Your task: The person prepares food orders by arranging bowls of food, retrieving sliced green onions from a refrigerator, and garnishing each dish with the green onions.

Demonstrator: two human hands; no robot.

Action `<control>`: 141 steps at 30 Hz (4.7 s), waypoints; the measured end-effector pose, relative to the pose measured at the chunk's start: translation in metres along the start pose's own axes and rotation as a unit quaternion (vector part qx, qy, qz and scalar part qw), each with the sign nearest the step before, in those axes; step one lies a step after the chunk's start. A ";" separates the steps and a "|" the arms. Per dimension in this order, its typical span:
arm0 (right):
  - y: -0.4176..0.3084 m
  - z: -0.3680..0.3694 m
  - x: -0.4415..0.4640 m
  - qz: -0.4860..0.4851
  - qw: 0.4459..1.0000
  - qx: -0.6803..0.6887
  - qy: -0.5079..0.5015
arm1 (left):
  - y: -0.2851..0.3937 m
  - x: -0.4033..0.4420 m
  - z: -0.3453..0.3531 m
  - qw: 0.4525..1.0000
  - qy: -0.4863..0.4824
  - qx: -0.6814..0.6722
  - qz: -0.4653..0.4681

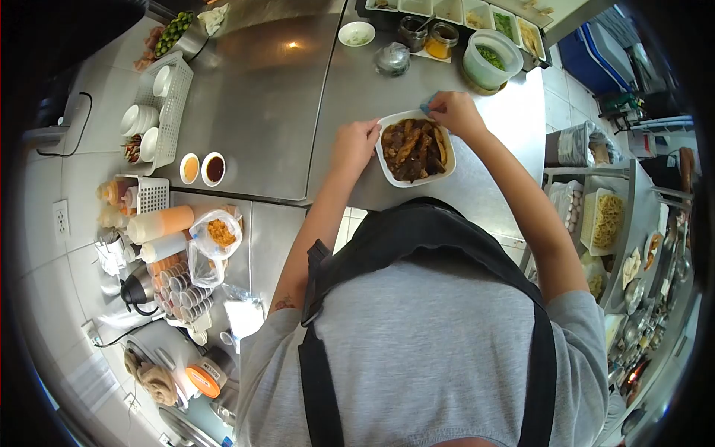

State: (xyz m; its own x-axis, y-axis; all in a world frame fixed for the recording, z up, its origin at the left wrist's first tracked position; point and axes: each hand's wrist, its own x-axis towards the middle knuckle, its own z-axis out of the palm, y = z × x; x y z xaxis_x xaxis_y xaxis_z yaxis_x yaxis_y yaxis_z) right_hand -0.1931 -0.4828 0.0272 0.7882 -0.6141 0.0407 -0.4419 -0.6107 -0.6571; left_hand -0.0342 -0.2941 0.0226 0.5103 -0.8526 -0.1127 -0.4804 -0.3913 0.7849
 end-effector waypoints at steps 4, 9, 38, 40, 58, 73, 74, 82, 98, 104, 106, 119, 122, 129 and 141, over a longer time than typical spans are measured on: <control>0.008 0.002 -0.011 0.055 0.997 -0.045 0.026 | -0.003 -0.008 0.009 0.997 0.042 -0.062 -0.015; 0.009 -0.001 -0.031 0.131 0.990 -0.049 0.001 | -0.002 -0.013 0.016 0.993 0.074 -0.084 -0.038; -0.002 -0.011 -0.038 0.062 0.997 0.034 -0.026 | -0.024 -0.052 0.014 0.903 -0.110 -0.379 -0.171; -0.001 -0.007 -0.034 0.066 0.998 0.001 -0.022 | -0.020 -0.055 0.019 0.907 -0.083 -0.375 -0.172; 0.020 -0.033 -0.081 0.233 0.908 0.204 -0.283 | -0.003 -0.072 0.038 0.856 -0.061 -0.462 -0.223; 0.003 -0.069 0.039 0.040 0.992 0.053 0.111 | 0.005 0.015 0.036 0.889 -0.060 -0.421 -0.171; 0.003 -0.066 0.059 0.051 0.988 0.055 0.136 | 0.007 0.022 0.041 0.885 -0.058 -0.428 -0.171; 0.024 -0.023 0.124 0.113 0.957 0.099 0.250 | 0.021 0.062 0.055 0.868 -0.031 -0.457 -0.192; 0.029 -0.058 0.126 0.147 0.971 0.104 0.157 | 0.015 0.085 0.039 0.880 -0.075 -0.432 -0.183; 0.047 -0.047 0.130 0.073 0.967 0.033 0.243 | 0.013 0.086 0.039 0.879 -0.079 -0.434 -0.183; 0.052 -0.044 0.128 0.026 0.963 -0.042 0.266 | 0.013 0.086 0.039 0.877 -0.082 -0.439 -0.177; 0.073 -0.040 0.136 0.249 0.852 0.441 0.135 | 0.006 0.091 0.036 0.871 -0.106 -0.448 -0.172; 0.061 -0.046 0.130 0.168 0.945 0.187 0.210 | 0.004 0.094 0.032 0.868 -0.115 -0.451 -0.171; 0.043 -0.048 0.125 0.119 0.975 -0.026 0.186 | 0.005 0.095 0.030 0.873 -0.126 -0.441 -0.164; 0.026 -0.051 0.080 0.252 0.740 0.540 0.313 | 0.002 0.098 0.029 0.890 -0.137 -0.413 -0.140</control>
State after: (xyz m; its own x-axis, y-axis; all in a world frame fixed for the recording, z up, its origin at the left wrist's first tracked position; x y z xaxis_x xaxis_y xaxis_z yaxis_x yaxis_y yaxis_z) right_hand -0.1631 -0.5737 0.0520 0.1385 -0.9450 -0.2963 0.2539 0.3231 -0.9117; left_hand -0.0063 -0.3886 -0.0046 0.2811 -0.8583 -0.4292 0.3828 -0.3099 0.8703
